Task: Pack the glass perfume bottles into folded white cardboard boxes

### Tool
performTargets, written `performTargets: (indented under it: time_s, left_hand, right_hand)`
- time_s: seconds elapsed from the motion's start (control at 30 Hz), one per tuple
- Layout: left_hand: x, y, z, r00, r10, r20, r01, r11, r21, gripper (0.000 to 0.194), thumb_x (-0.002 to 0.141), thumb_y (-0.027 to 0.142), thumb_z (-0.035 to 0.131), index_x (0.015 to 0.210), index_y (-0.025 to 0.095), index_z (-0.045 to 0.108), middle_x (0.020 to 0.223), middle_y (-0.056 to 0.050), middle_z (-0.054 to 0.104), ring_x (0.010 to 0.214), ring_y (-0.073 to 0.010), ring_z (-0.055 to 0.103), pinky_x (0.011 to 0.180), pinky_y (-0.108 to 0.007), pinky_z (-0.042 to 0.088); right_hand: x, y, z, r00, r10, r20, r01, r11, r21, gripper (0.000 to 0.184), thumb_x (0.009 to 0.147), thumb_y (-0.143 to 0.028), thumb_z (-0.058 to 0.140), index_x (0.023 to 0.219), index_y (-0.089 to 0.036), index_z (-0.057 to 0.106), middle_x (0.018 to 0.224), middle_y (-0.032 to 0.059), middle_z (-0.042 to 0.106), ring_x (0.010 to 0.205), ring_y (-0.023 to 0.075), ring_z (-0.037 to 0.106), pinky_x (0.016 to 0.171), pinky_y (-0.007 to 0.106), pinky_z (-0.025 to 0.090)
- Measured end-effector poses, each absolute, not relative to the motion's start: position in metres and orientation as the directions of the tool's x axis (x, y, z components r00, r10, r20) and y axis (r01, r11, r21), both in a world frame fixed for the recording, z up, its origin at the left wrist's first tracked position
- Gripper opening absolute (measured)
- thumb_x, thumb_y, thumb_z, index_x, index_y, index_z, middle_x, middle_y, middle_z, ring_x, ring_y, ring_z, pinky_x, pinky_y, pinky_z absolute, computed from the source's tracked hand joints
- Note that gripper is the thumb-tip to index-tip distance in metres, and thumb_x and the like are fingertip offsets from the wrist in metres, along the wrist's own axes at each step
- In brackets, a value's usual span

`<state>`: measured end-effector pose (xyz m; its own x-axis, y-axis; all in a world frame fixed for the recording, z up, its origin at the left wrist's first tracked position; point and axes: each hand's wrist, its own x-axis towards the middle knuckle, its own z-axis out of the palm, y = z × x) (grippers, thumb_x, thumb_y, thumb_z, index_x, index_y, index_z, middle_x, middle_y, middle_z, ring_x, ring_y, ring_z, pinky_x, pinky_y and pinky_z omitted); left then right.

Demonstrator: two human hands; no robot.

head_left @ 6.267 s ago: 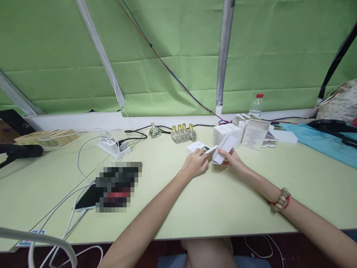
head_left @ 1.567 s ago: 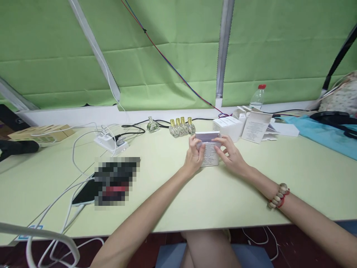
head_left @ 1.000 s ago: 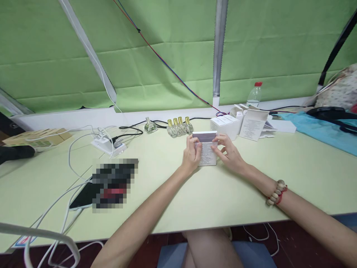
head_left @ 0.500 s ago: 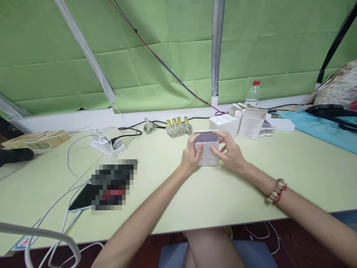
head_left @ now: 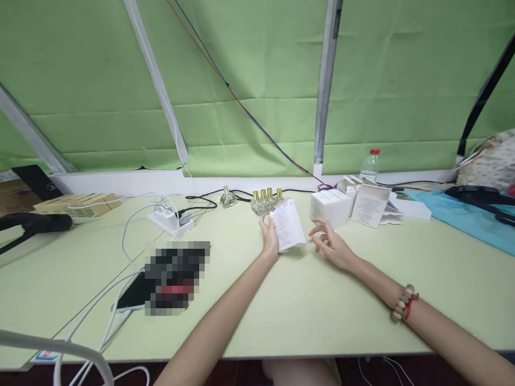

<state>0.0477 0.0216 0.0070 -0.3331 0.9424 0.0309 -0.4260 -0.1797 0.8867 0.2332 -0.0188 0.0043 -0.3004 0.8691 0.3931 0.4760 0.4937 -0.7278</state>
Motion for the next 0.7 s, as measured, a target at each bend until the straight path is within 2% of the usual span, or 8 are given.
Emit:
performTargets:
  time_s: [0.03,0.1,0.17,0.3,0.43,0.53,0.7]
  left_hand:
    - [0.041,0.026,0.007,-0.283,0.954,-0.101,-0.556,-0.077,0.828,0.034,0.085,0.034,0.048,0.115,0.020,0.045,0.070,0.001,0.060,0.058,-0.0109,0.057,0.058,-0.021,0.045]
    - [0.027,0.034,0.006,0.009,0.981,-0.192,-0.679,0.147,0.720,0.028,0.083,0.034,0.046,0.099,0.013,0.055,0.056,0.001,0.054,0.046,-0.0114,0.051,0.048,-0.022,0.042]
    - [0.016,0.038,0.001,0.211,0.965,-0.153,-0.728,0.260,0.635,0.027,0.081,0.032,0.043,0.088,0.011,0.058,0.046,0.001,0.045,0.039,-0.0104,0.043,0.040,-0.020,0.036]
    - [0.010,0.037,-0.009,0.297,0.952,-0.078,-0.808,0.294,0.510,0.022,0.081,0.025,0.038,0.069,0.013,0.053,0.047,-0.001,0.043,0.044,-0.0098,0.043,0.041,-0.018,0.037]
    - [0.009,0.029,-0.010,0.332,0.943,0.023,-0.836,0.283,0.470,0.018,0.080,0.019,0.041,0.063,0.016,0.047,0.053,-0.001,0.043,0.049,-0.0089,0.043,0.047,-0.018,0.040]
    - [0.009,0.026,-0.010,0.364,0.924,0.116,-0.847,0.276,0.454,0.017,0.080,0.021,0.043,0.064,0.016,0.045,0.055,0.000,0.042,0.052,-0.0086,0.043,0.050,-0.018,0.039]
    - [0.015,0.041,-0.026,0.479,0.860,0.176,-0.736,0.284,0.615,0.025,0.077,0.037,0.050,0.063,0.017,0.044,0.051,0.002,0.038,0.046,-0.0083,0.039,0.046,-0.020,0.032]
  right_hand:
    - [0.232,-0.018,0.003,-0.348,0.868,0.356,0.523,0.494,-0.695,0.040,0.087,-0.040,0.039,0.123,-0.025,0.035,0.097,0.0030,0.059,0.062,0.0111,0.057,0.058,0.028,0.047]
    - [0.229,-0.018,0.000,-0.396,0.865,0.307,0.609,0.498,-0.617,0.033,0.085,-0.037,0.040,0.116,-0.026,0.044,0.091,0.0007,0.061,0.061,0.0108,0.054,0.062,0.028,0.045]
    - [0.225,-0.016,-0.002,-0.400,0.870,0.288,0.669,0.491,-0.558,0.029,0.084,-0.034,0.041,0.110,-0.026,0.049,0.087,-0.0007,0.062,0.059,0.0106,0.052,0.061,0.028,0.042]
    - [0.214,-0.009,-0.006,-0.375,0.879,0.294,0.738,0.475,-0.480,0.026,0.082,-0.031,0.041,0.102,-0.025,0.055,0.081,-0.0024,0.061,0.059,0.0108,0.052,0.060,0.026,0.039]
    - [0.194,0.008,-0.008,-0.360,0.873,0.330,0.764,0.479,-0.433,0.027,0.081,-0.029,0.042,0.104,-0.024,0.055,0.087,0.0001,0.060,0.068,0.0129,0.056,0.063,0.027,0.038]
    - [0.172,0.027,-0.009,-0.325,0.873,0.364,0.769,0.468,-0.435,0.035,0.080,-0.027,0.044,0.115,-0.022,0.050,0.098,0.0034,0.058,0.083,0.0162,0.058,0.071,0.028,0.039]
    - [0.138,0.066,-0.008,-0.166,0.895,0.415,0.788,0.373,-0.489,0.058,0.079,-0.028,0.047,0.134,-0.021,0.031,0.122,0.0107,0.047,0.090,0.0194,0.058,0.075,0.030,0.041]
